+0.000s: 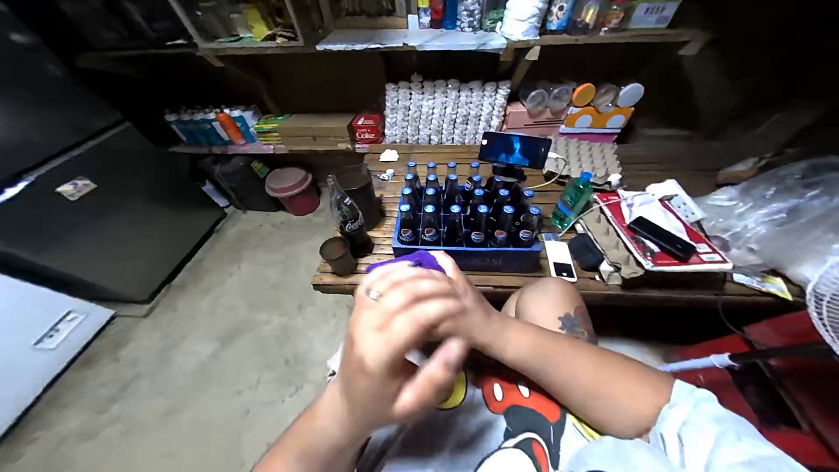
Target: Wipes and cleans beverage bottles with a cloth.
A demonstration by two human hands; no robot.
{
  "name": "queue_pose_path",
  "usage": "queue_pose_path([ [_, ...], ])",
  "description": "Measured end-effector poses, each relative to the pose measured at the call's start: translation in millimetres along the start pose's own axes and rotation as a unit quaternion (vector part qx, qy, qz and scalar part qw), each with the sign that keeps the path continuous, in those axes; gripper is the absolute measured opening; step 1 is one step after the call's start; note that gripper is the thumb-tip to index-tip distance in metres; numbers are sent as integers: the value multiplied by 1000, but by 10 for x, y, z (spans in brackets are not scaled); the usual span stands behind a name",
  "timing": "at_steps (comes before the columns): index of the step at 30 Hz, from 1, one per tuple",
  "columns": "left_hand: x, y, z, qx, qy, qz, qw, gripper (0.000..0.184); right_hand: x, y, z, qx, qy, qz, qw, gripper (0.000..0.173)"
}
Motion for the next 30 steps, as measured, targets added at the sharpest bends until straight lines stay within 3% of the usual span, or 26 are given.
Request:
queue_pose_path([
  [3,45,238,330,-67,-47,18,997,38,60,-5,28,-24,8,-5,1000,56],
  [7,-16,400,410,-64,-7,-9,998,32,157,51,32,-82,19,-21,996,60],
  [11,-127,452,526,-101,84,-61,989,30,293,173,-278,-24,-9,12,1000,65],
  [16,-309,425,659,-140,101,-138,975,27,458,349,-777,130,18,98,987,76],
  [22,-590,534,995,-265,217,-301,890,16,481,358,-759,127,11,112,986,73],
  [24,-545,521,905,-221,249,-317,888,18,470,351,-705,102,-8,103,989,69],
  [26,-465,498,759,-147,296,-268,905,11,432,334,-613,68,-36,81,994,63],
  [30,-332,437,547,-34,328,-148,932,19,259,273,-423,35,-90,29,995,56],
])
Point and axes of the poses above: each hand's wrist, its own y-axis away from the middle knuckle, its own x-axis out of the palm, z = x × y, the point moved 6 cm from there along -y, towards the middle knuckle, and after that the axes turned 10 degrees about -z, right-handed, at the moved point
